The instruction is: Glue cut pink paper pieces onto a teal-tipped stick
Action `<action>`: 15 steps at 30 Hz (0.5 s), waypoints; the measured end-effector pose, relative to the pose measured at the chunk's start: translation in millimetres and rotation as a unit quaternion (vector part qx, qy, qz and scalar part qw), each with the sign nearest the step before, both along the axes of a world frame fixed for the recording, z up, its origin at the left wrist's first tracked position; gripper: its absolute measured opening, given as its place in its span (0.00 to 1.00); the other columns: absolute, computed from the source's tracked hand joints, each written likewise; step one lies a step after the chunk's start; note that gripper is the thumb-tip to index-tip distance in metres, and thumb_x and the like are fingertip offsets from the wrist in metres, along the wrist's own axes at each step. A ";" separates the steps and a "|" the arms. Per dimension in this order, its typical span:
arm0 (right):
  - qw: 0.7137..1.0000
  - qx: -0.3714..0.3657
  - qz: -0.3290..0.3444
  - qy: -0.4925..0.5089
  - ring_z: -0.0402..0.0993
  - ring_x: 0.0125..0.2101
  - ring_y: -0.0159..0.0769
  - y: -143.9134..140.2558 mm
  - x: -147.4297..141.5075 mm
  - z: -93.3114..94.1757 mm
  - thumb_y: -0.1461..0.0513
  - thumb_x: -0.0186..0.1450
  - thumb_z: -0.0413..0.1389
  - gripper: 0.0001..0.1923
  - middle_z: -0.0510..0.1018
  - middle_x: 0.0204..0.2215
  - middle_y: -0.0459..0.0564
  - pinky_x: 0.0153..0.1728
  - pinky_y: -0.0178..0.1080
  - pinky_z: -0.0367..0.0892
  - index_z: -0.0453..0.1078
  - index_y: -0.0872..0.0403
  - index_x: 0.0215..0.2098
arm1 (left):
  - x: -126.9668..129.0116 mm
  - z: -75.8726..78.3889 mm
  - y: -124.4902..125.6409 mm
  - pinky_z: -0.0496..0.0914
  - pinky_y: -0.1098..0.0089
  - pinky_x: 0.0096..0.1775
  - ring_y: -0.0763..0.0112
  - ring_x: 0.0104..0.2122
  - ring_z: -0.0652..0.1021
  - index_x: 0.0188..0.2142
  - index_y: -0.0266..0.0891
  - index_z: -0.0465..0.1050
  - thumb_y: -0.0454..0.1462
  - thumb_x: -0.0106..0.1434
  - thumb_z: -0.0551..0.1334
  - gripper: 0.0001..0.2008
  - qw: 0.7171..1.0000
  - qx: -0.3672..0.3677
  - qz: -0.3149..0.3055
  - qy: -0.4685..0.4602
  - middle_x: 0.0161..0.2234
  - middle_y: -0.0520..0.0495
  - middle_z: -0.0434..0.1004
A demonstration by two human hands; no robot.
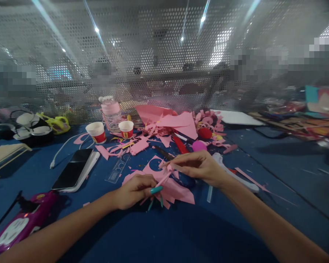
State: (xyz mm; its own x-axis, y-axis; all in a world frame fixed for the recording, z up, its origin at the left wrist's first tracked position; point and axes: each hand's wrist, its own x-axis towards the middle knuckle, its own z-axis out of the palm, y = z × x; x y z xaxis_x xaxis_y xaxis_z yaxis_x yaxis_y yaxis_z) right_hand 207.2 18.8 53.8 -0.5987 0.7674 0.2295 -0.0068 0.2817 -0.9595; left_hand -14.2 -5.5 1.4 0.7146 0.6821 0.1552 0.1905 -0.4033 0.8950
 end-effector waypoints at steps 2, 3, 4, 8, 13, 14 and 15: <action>1.000 0.009 -0.011 -0.007 0.75 0.32 0.33 0.8 -0.1 -1.0 0.63 0.55 0.59 0.07 0.80 0.33 0.50 0.40 0.38 0.69 0.77 0.52 0.32 | 0.5 1.6 -1.0 0.63 0.77 0.23 0.76 0.23 0.67 0.29 0.32 0.71 0.47 0.61 0.51 0.20 1.000 -0.029 -0.004 -0.007 0.25 0.47 0.67; 1.000 0.011 -0.016 -0.008 0.75 0.30 0.33 1.3 -0.3 -1.8 0.63 0.55 0.59 0.06 0.80 0.32 0.49 0.39 0.38 0.69 0.77 0.52 0.32 | 0.7 2.3 -1.4 0.63 0.77 0.22 0.76 0.22 0.67 0.29 0.32 0.71 0.48 0.61 0.51 0.21 0.999 -0.045 -0.008 -0.011 0.25 0.47 0.67; 1.000 0.010 -0.019 -0.007 0.74 0.30 0.32 1.8 -0.5 -2.7 0.63 0.55 0.59 0.06 0.80 0.31 0.49 0.39 0.38 0.69 0.77 0.52 0.31 | 0.8 2.9 -1.8 0.63 0.77 0.21 0.76 0.22 0.67 0.29 0.32 0.71 0.48 0.60 0.51 0.21 0.998 -0.060 -0.011 -0.017 0.25 0.47 0.68; 1.000 -0.019 -0.003 0.019 0.75 0.33 0.34 3.7 -0.5 -6.7 0.63 0.55 0.59 0.07 0.79 0.34 0.49 0.41 0.39 0.68 0.76 0.52 0.34 | 1.1 1.5 -1.7 0.62 0.77 0.21 0.77 0.21 0.68 0.30 0.32 0.71 0.49 0.59 0.53 0.21 0.992 -0.117 -0.007 -0.036 0.25 0.46 0.70; 0.990 -0.029 -0.021 0.134 0.71 0.43 0.37 7.4 3.0 -8.2 0.65 0.58 0.54 0.09 0.75 0.42 0.50 0.45 0.42 0.65 0.73 0.53 0.36 | 1.2 -6.0 1.3 0.66 0.76 0.27 0.76 0.25 0.71 0.28 0.33 0.70 0.46 0.57 0.58 0.16 0.975 -0.174 0.074 -0.114 0.26 0.47 0.71; 0.986 -0.032 -0.034 0.161 0.70 0.43 0.37 8.2 3.7 -7.9 0.66 0.57 0.53 0.07 0.75 0.42 0.50 0.45 0.42 0.65 0.72 0.53 0.32 | 1.2 -7.1 2.0 0.67 0.75 0.29 0.75 0.26 0.72 0.27 0.33 0.70 0.46 0.56 0.59 0.15 0.970 -0.183 0.093 -0.133 0.27 0.47 0.72; 0.981 -0.042 -0.045 0.184 0.70 0.42 0.37 8.9 4.2 -7.6 0.67 0.56 0.52 0.06 0.75 0.40 0.50 0.45 0.43 0.65 0.71 0.53 0.27 | 1.2 -7.9 2.8 0.67 0.74 0.31 0.74 0.27 0.73 0.27 0.33 0.70 0.45 0.55 0.60 0.15 0.965 -0.187 0.110 -0.149 0.27 0.47 0.73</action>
